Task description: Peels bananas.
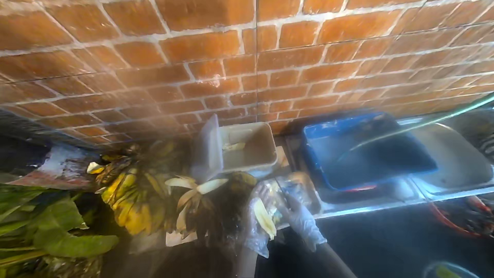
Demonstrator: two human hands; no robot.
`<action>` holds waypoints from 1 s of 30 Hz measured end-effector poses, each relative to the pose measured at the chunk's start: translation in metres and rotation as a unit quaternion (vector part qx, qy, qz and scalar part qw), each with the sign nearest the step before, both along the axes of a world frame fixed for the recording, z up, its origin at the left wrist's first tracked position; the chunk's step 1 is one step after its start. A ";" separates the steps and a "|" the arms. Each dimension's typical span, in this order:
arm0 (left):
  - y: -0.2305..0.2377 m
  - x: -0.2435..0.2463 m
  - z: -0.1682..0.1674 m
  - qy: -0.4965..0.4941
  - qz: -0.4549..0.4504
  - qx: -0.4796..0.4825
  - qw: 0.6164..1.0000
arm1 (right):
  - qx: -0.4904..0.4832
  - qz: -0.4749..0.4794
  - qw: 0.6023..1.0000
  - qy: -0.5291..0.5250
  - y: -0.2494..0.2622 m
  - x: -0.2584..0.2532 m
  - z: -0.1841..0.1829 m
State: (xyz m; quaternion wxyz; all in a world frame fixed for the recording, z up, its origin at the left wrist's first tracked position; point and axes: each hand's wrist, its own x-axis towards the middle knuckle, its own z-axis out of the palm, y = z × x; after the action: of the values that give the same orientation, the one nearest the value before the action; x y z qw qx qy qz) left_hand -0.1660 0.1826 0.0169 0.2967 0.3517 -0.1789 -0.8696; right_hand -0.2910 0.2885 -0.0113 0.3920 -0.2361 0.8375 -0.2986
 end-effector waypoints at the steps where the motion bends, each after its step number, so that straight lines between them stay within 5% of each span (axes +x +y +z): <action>1: -0.004 0.002 0.004 -0.002 0.024 0.024 0.999 | 0.037 0.021 0.999 0.029 0.001 -0.009 -0.014; 5: -0.016 0.008 0.037 -0.014 0.111 0.061 0.992 | 0.052 0.015 0.994 0.097 0.010 -0.031 -0.009; 8: -0.025 0.015 0.056 0.010 0.162 0.078 0.984 | -0.189 0.014 0.981 0.050 0.022 -0.017 0.051; 12: -0.032 0.018 0.085 0.037 0.165 0.077 0.983 | -0.371 0.204 0.906 0.015 0.030 0.008 0.134; 18: -0.033 0.019 0.120 0.085 0.148 0.064 0.983 | -0.314 0.224 0.915 0.118 0.024 0.028 0.197; 30: -0.021 0.032 0.132 0.158 0.070 0.068 0.983 | -0.366 0.180 0.896 0.176 0.029 0.038 0.193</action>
State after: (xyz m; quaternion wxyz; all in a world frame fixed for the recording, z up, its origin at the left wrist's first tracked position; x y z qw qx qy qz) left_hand -0.1344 0.1618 0.1489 0.3570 0.2408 -0.0446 -0.9014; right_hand -0.2525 0.3176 0.1818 0.1709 -0.5585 0.6677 -0.4616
